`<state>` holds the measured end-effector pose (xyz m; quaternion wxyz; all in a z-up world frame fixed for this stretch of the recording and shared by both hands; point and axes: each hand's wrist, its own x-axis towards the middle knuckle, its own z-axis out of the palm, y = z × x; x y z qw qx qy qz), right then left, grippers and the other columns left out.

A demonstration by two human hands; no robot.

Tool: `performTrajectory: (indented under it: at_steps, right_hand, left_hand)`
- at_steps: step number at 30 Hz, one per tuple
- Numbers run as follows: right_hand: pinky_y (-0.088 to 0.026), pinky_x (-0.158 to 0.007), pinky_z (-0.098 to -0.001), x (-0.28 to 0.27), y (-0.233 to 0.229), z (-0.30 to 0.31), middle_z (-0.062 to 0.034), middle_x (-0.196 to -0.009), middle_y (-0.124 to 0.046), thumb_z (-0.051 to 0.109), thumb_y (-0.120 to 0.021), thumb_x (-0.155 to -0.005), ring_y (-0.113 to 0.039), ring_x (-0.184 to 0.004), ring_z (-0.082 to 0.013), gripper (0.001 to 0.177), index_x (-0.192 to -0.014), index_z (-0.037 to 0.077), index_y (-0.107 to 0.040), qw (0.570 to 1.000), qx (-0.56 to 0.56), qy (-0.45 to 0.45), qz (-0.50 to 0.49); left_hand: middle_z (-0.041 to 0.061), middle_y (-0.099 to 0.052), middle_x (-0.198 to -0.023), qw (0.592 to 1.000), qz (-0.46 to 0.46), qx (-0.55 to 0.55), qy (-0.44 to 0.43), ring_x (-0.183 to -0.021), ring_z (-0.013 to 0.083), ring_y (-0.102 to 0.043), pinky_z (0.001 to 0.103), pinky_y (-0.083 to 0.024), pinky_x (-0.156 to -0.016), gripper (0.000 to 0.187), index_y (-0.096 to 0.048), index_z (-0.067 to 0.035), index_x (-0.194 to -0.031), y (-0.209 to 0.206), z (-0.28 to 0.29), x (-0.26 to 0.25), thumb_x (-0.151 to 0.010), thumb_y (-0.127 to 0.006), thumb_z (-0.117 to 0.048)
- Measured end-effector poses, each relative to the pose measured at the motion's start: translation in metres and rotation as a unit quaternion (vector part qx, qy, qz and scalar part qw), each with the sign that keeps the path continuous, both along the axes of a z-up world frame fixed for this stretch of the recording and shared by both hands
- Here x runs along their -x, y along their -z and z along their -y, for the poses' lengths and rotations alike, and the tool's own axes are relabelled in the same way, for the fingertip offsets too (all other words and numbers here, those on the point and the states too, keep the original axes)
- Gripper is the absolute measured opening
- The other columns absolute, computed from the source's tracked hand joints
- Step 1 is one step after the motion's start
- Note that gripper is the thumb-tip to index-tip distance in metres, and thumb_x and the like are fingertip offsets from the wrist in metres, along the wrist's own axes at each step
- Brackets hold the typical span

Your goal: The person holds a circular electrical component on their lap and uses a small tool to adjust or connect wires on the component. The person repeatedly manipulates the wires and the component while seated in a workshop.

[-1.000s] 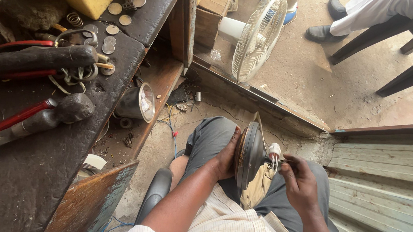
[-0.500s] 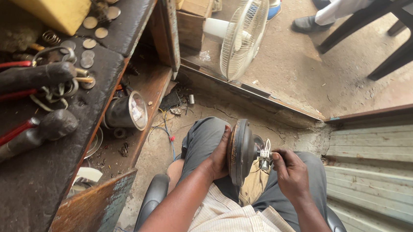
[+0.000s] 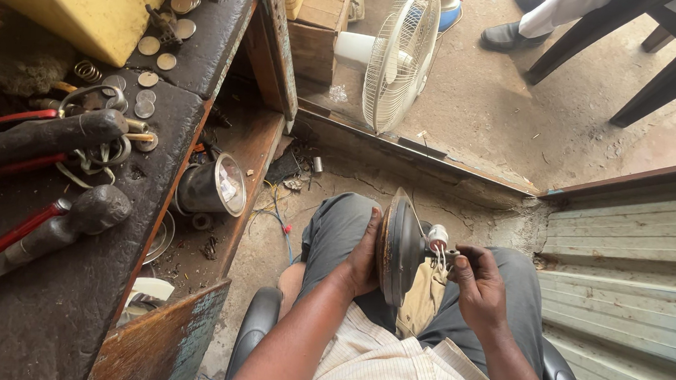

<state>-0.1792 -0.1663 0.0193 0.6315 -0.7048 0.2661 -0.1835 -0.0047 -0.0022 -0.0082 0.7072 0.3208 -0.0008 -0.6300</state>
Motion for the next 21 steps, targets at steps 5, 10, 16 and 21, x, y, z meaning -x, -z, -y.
performTrajectory:
  at_steps: [5, 10, 16, 21]
  right_hand:
    - [-0.053, -0.076, -0.0261, 0.010, 0.025, 0.000, -0.0067, -0.103, -0.066, 0.017, -0.056, -0.107, -0.060, -0.084, -0.0102, 0.024, -0.124, 0.000, -0.057, 0.999, -0.049, 0.016, 0.013]
    - [-0.054, -0.075, -0.0263, 0.012, 0.046, -0.007, -0.0068, -0.102, -0.067, 0.017, -0.056, -0.105, -0.061, -0.082, -0.0112, 0.024, -0.123, 0.002, -0.059, 0.998, -0.051, -0.001, -0.044]
    - [-0.057, -0.075, -0.0250, 0.009, 0.025, -0.012, -0.0051, -0.105, -0.067, 0.016, -0.058, -0.103, -0.064, -0.088, -0.0106, 0.028, -0.126, 0.001, -0.057, 1.000, -0.018, 0.008, 0.002]
    - [-0.055, -0.082, -0.0236, 0.001, -0.017, -0.011, -0.0038, -0.108, -0.066, 0.009, -0.064, -0.099, -0.062, -0.095, -0.0096, 0.033, -0.132, 0.002, -0.062, 0.997, 0.076, 0.002, 0.002]
  left_hand:
    - [0.012, -0.066, -0.128, 1.000, -0.011, -0.001, -0.019, -0.120, 0.0233, -0.064, 0.041, -0.056, -0.102, 0.110, -0.055, -0.014, -0.144, -0.001, 0.000, 0.000, -0.079, -0.022, -0.096]
    - [0.010, -0.067, -0.125, 1.000, 0.006, -0.010, -0.012, -0.118, 0.0215, -0.065, 0.040, -0.058, -0.099, 0.111, -0.056, -0.015, -0.144, -0.003, -0.001, -0.001, -0.077, -0.021, -0.097]
    - [0.010, -0.065, -0.137, 1.000, -0.020, 0.002, -0.012, -0.124, 0.0214, -0.063, 0.040, -0.056, -0.105, 0.113, -0.051, -0.015, -0.151, -0.001, 0.000, -0.001, -0.078, -0.023, -0.097]
    - [0.013, -0.065, -0.137, 1.000, 0.002, -0.018, 0.006, -0.126, 0.0242, -0.064, 0.042, -0.056, -0.105, 0.117, -0.050, -0.014, -0.150, -0.001, 0.000, 0.000, -0.074, -0.021, -0.098]
